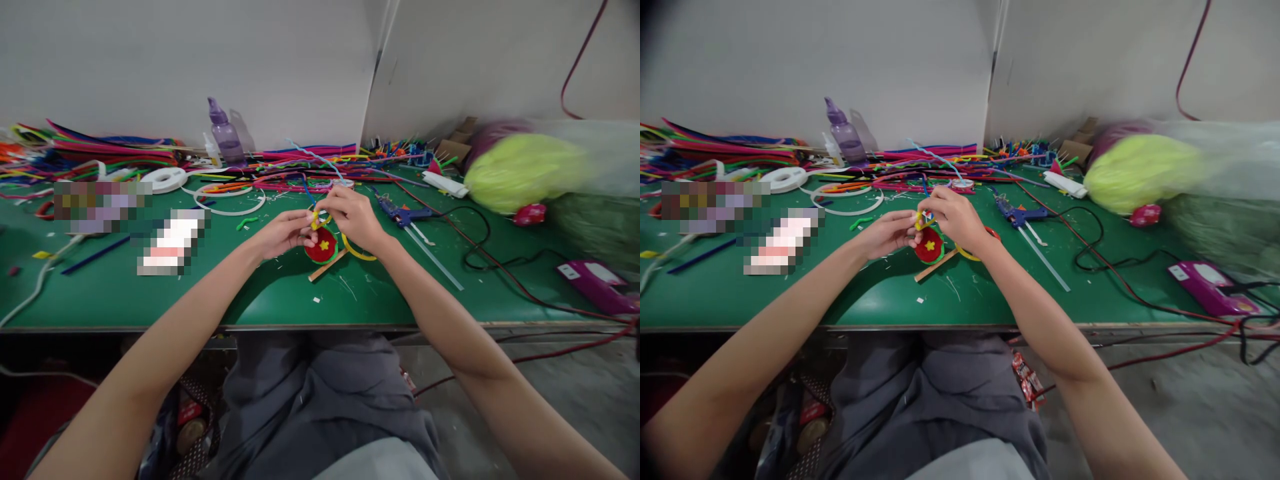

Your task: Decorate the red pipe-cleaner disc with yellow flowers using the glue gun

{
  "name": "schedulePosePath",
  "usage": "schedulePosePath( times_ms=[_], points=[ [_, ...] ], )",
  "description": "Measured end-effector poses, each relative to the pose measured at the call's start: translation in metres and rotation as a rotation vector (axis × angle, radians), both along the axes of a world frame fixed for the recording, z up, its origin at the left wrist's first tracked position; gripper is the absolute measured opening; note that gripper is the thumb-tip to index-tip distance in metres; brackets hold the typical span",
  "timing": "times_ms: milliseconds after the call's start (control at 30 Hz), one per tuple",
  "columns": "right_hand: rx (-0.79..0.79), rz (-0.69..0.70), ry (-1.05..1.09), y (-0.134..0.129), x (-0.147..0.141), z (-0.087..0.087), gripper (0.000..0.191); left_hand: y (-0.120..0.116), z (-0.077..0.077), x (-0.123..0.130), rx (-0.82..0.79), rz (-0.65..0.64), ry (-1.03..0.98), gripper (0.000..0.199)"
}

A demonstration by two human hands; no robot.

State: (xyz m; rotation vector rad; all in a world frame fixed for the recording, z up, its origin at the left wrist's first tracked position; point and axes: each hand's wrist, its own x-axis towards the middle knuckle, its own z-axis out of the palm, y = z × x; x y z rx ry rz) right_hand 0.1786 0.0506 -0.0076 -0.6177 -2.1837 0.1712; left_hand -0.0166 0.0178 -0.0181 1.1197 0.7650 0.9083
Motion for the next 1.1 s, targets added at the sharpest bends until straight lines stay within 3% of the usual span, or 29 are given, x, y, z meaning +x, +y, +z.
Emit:
schedulePosePath(
  times_ms=[267,500,700,967,1100],
  points=[
    [0.007,0.117,0.057,0.000,-0.002,-0.002,0.029,0.000,-0.001,0.000,-0.008,-0.014,0.003,0.014],
    [-0.420,0.086,0.265,0.000,-0.006,0.001,0.010,0.000,0.002,0.001,0.030,0.031,-0.015,0.014],
    [-0.387,0.019,0.243,-0.009,-0.010,0.006,0.010,0.000,0.001,0.001,0.028,0.040,0.059,0.017],
    [-0.452,0.126,0.169,-0.005,-0.006,0.006,0.010,0.001,-0.001,0.000,0.026,0.008,0.072,0.020],
    [-0.454,0.105,0.231,-0.003,-0.007,0.003,0.008,-0.001,0.002,0.002,0.036,0.026,0.061,0.020]
  ],
)
